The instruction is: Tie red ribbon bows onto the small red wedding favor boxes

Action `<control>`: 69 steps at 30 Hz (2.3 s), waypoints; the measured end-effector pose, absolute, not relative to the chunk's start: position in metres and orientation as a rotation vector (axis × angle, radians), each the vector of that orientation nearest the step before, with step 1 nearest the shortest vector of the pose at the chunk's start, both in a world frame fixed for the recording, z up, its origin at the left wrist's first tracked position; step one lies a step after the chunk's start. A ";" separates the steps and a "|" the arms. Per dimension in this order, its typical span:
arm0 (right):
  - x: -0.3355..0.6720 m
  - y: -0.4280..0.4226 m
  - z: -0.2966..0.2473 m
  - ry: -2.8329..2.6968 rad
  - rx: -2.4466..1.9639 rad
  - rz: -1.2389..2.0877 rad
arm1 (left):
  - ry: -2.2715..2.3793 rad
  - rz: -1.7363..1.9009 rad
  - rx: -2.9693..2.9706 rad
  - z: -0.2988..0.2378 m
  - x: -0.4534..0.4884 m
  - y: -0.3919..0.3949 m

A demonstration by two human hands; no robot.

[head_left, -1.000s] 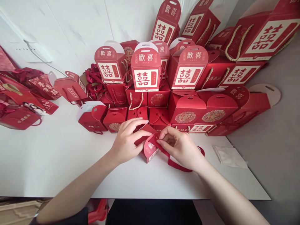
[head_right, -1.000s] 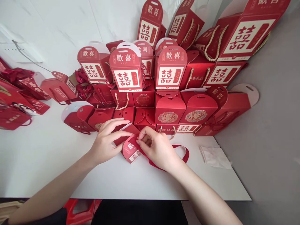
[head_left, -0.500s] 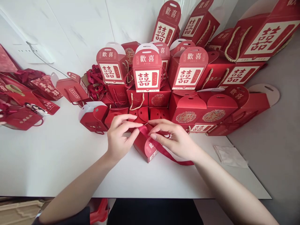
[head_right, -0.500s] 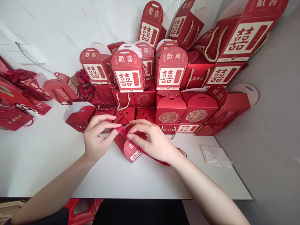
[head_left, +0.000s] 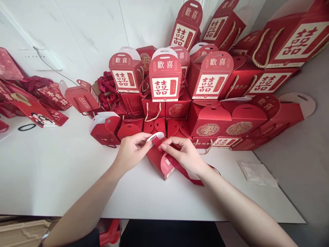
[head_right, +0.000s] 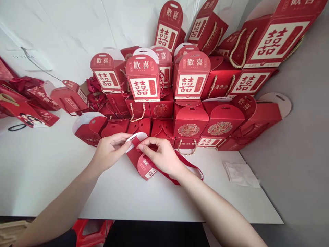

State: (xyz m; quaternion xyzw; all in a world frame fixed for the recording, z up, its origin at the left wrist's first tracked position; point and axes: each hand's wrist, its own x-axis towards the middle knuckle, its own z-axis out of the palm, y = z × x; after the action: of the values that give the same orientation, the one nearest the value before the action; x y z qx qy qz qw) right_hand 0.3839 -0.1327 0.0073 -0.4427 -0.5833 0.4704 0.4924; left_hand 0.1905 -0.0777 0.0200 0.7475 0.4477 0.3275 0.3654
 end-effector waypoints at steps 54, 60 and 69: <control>0.446 -0.176 0.000 -1.437 -1.170 1.367 | 0.994 1.586 1.076 0.094 0.127 -0.026; 0.470 -0.160 0.041 -1.384 -1.375 0.953 | 0.835 1.459 1.274 0.118 0.143 -0.030; 0.447 -0.136 0.103 -1.255 -1.077 0.409 | 0.547 1.517 1.321 0.154 0.187 -0.055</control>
State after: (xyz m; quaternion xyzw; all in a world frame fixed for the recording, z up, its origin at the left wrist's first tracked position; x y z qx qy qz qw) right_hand 0.4472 -0.1363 0.1028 -0.4759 -0.5544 0.1807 0.6584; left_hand 0.1867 -0.0547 0.1539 0.5470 0.2268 0.6286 0.5041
